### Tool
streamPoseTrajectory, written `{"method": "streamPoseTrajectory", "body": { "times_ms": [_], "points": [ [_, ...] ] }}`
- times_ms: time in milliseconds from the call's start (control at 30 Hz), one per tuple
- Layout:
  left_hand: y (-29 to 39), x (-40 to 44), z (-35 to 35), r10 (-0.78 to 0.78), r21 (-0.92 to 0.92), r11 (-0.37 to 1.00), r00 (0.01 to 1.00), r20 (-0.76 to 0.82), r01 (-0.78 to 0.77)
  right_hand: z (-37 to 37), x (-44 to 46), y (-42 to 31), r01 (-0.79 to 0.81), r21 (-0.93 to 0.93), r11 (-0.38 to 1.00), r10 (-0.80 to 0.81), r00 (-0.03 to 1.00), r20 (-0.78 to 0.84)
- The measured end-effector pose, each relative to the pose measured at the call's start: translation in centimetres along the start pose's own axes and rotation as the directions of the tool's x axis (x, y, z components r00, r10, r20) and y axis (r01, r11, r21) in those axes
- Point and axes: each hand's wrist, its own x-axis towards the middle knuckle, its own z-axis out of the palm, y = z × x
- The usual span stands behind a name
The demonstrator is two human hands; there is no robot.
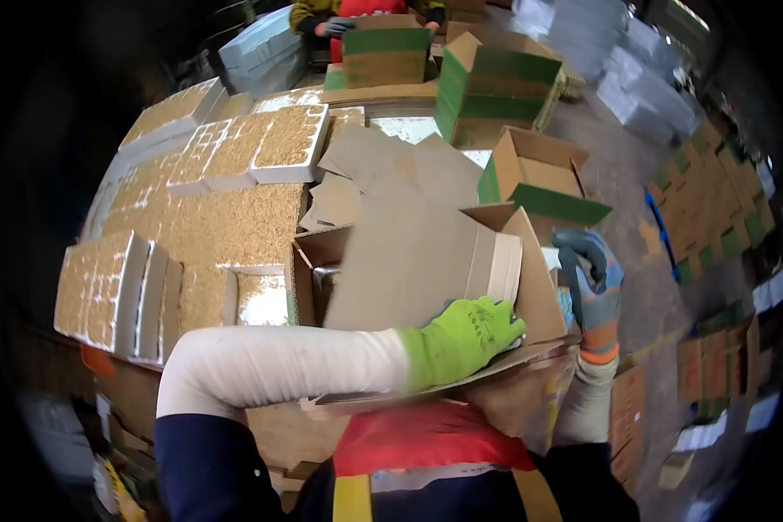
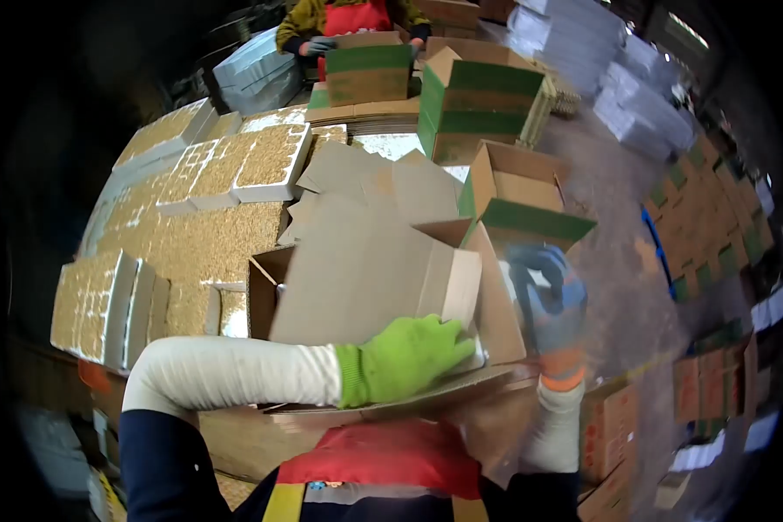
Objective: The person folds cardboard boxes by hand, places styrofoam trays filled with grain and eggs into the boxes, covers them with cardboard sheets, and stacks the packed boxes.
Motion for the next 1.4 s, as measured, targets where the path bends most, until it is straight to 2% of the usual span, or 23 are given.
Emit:
{"method": "streamPoseTrajectory", "body": {
  "times_ms": [33, 100, 233, 300, 367, 433, 467, 533, 567, 600, 667, 700, 733, 767, 800, 833, 867, 933, 1100, 1167, 1233, 1367, 1400],
  "points": [
    [-0.9, 0.1, 1.4, -0.011, 0.006, 1.000, 0.999, -0.035, 0.012, -0.3, -0.1, 0.7, -0.040, 0.026, 0.999, 0.041, 0.998, -0.043],
    [-2.0, -0.3, 3.6, -0.235, -0.298, 0.910, 0.950, 0.205, 0.289, -0.6, -0.5, 0.8, -0.075, 0.084, 0.994, 0.079, 0.996, -0.039],
    [-1.8, -4.5, -0.3, -0.187, -0.618, 0.747, 0.969, 0.158, 0.245, 0.2, -2.0, 4.9, -0.204, 0.273, 0.940, 0.228, 0.972, -0.057],
    [-0.3, -6.3, -8.0, -0.249, -0.717, 0.649, 0.962, 0.115, 0.254, -0.3, -2.3, 6.3, -0.257, 0.304, 0.917, 0.275, 0.961, -0.017],
    [-1.8, -10.3, -11.7, -0.227, -0.218, 0.962, 0.926, -0.303, 0.164, -0.7, -2.3, 5.5, -0.312, 0.352, 0.882, 0.337, 0.941, -0.010],
    [-4.1, -16.1, -11.7, -0.404, -0.052, 0.882, 0.692, -0.599, 0.469, -0.1, -2.4, 5.0, -0.356, 0.438, 0.826, 0.372, 0.927, 0.052],
    [-5.4, -19.0, -9.2, -0.676, -0.464, 0.728, 0.418, -0.607, 0.505, 0.4, -1.9, 4.9, -0.310, 0.364, 0.878, 0.246, 0.946, 0.212],
    [-5.2, -18.3, -3.3, -0.777, -0.798, 0.573, 0.433, -0.456, 0.186, 5.3, -2.1, 3.4, -0.253, 0.424, 0.870, 0.063, 0.909, 0.411],
    [-5.7, -17.4, -2.1, -0.424, -0.243, 0.905, 0.748, -0.510, 0.348, 7.1, -0.4, 2.0, 0.281, 0.161, 0.946, -0.318, 0.717, 0.620],
    [-4.5, -14.7, -1.9, -0.397, 0.040, 0.903, 0.868, -0.298, 0.427, 7.8, -0.7, 2.8, 0.211, 0.180, 0.961, -0.277, 0.716, 0.641],
    [-5.6, -14.4, -1.4, -0.410, 0.041, 0.890, 0.836, -0.365, 0.454, 7.5, 0.3, 3.1, 0.155, 0.267, 0.951, -0.294, 0.722, 0.627],
    [-5.2, -14.4, -2.3, -0.447, 0.021, 0.861, 0.775, -0.447, 0.508, 6.8, -0.1, 3.6, -0.187, 0.319, 0.929, -0.034, 0.816, 0.577],
    [-4.5, -14.8, -2.5, -0.540, -0.061, 0.792, 0.650, -0.535, 0.607, 5.7, -1.0, 4.8, -0.488, 0.392, 0.780, 0.240, 0.811, 0.533],
    [-4.4, -16.1, 0.2, -0.606, -0.110, 0.718, 0.539, -0.585, 0.687, 5.6, -2.5, 8.1, -0.449, 0.528, 0.720, 0.356, 0.893, 0.274],
    [-4.5, -17.3, 2.8, -0.656, -0.162, 0.641, 0.426, -0.623, 0.750, 6.6, -4.4, 10.8, -0.452, 0.565, 0.690, 0.432, 0.884, 0.180],
    [-4.3, -17.7, 3.2, -0.918, -0.686, 0.395, 0.232, -0.322, 0.611, 7.8, -6.2, 12.2, -0.510, 0.565, 0.648, 0.507, 0.843, 0.180],
    [-4.0, -18.0, 3.3, -0.975, -0.935, -0.072, 0.175, 0.140, 0.347, 9.1, -7.8, 12.2, -0.595, 0.569, 0.567, 0.577, 0.780, 0.241],
    [-4.6, -17.9, 3.3, -0.969, -0.997, 0.025, 0.248, -0.005, 0.079, 11.2, -9.7, 10.3, -0.681, 0.610, 0.405, 0.630, 0.692, 0.354],
    [-6.0, -18.9, 1.3, -0.952, -0.983, -0.081, 0.279, 0.125, 0.163, 12.2, -5.3, 7.6, -0.695, 0.699, 0.167, 0.584, 0.641, 0.497],
    [-6.6, -14.8, -1.0, -0.949, -0.979, -0.019, 0.305, 0.081, 0.203, 11.0, -2.2, 9.3, -0.671, 0.728, 0.144, 0.563, 0.660, 0.497],
    [-7.4, -9.7, -3.8, -0.941, -0.971, 0.025, 0.334, 0.057, 0.236, 8.7, 2.3, 12.4, -0.637, 0.749, 0.184, 0.537, 0.703, 0.466],
    [-19.4, 4.8, -5.4, -0.854, -0.984, 0.177, 0.497, -0.153, 0.001, 1.5, 13.7, 22.2, -0.510, 0.765, 0.394, 0.524, 0.808, 0.269],
    [-22.9, 8.7, -4.8, -0.804, -0.866, 0.469, 0.489, -0.338, 0.172, -0.3, 16.0, 24.9, -0.497, 0.749, 0.437, 0.537, 0.813, 0.226]
  ]
}}
